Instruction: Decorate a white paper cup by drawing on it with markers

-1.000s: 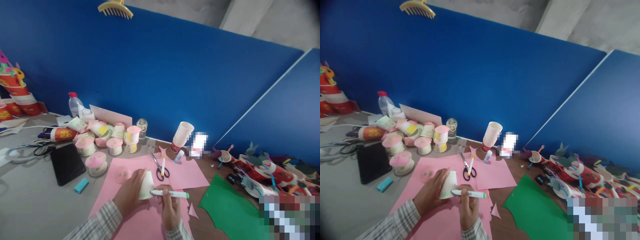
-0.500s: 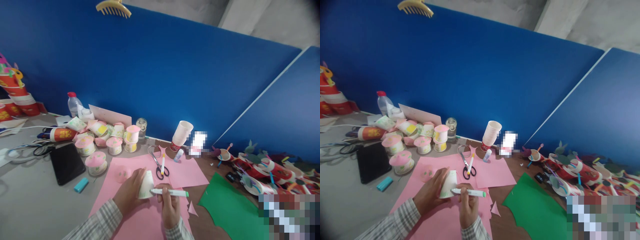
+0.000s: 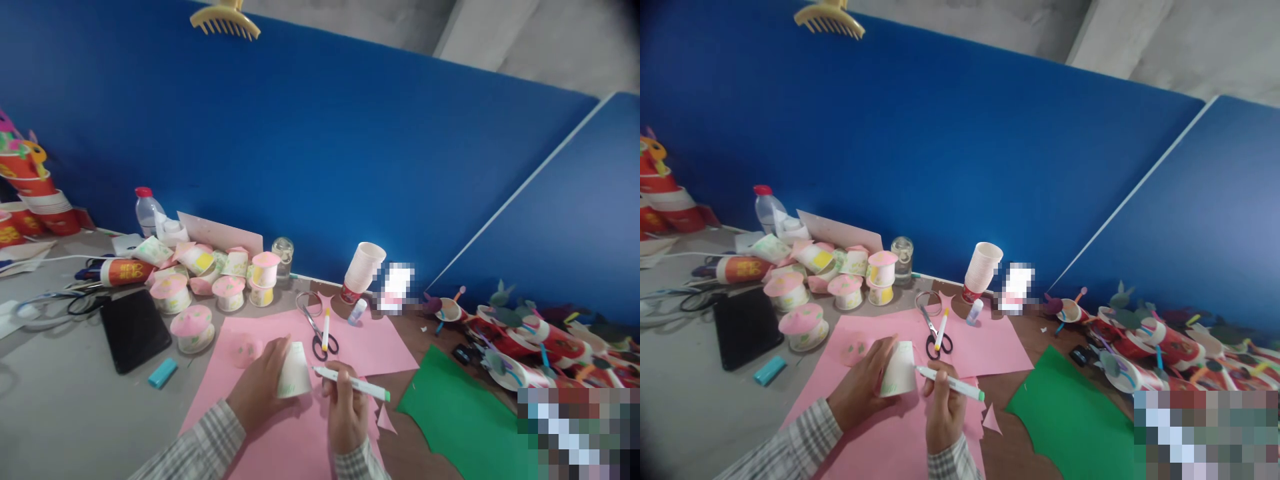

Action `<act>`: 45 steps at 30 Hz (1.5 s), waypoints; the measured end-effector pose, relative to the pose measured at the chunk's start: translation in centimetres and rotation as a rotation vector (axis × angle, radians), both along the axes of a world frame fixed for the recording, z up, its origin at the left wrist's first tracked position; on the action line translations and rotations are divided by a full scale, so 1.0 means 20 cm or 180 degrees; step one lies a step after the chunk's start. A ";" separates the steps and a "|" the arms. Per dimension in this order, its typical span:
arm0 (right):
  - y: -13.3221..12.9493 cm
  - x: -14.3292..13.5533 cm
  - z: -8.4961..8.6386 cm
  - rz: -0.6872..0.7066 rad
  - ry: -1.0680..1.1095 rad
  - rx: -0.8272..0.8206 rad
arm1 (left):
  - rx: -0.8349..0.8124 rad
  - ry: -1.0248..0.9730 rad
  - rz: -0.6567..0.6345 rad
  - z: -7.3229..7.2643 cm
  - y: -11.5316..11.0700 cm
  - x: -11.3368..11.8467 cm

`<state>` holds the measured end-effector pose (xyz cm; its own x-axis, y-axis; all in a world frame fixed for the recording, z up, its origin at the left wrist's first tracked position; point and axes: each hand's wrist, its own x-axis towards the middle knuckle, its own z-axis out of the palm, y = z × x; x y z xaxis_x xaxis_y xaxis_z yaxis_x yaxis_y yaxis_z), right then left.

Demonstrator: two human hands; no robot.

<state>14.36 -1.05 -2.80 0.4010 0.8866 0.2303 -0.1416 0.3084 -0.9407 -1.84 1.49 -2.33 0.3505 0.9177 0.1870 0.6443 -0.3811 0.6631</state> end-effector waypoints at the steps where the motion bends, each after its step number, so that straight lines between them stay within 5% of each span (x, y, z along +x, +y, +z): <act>1: 0.01 0.00 0.00 -0.0089 0.0068 0.0041 | 0.0004 -0.0026 0.0017 0.00 0.00 0.00; 7: 0.04 0.01 0.02 -0.0138 0.0414 -0.0032 | -0.0054 -0.0063 0.0034 0.01 0.01 0.01; 15: -0.02 -0.01 0.03 0.0310 -0.0169 0.0048 | 0.0186 0.0056 0.0084 0.00 0.00 0.01; 45: -0.02 -0.02 0.07 0.0303 -0.0287 -0.0124 | -0.0267 -0.0025 -0.0014 0.04 -0.02 0.01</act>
<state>13.88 -1.46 -1.30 0.2938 0.9287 0.2262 -0.0828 0.2605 -0.9619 -1.60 1.14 -1.59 0.3534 0.9287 0.1124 0.6373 -0.3270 0.6978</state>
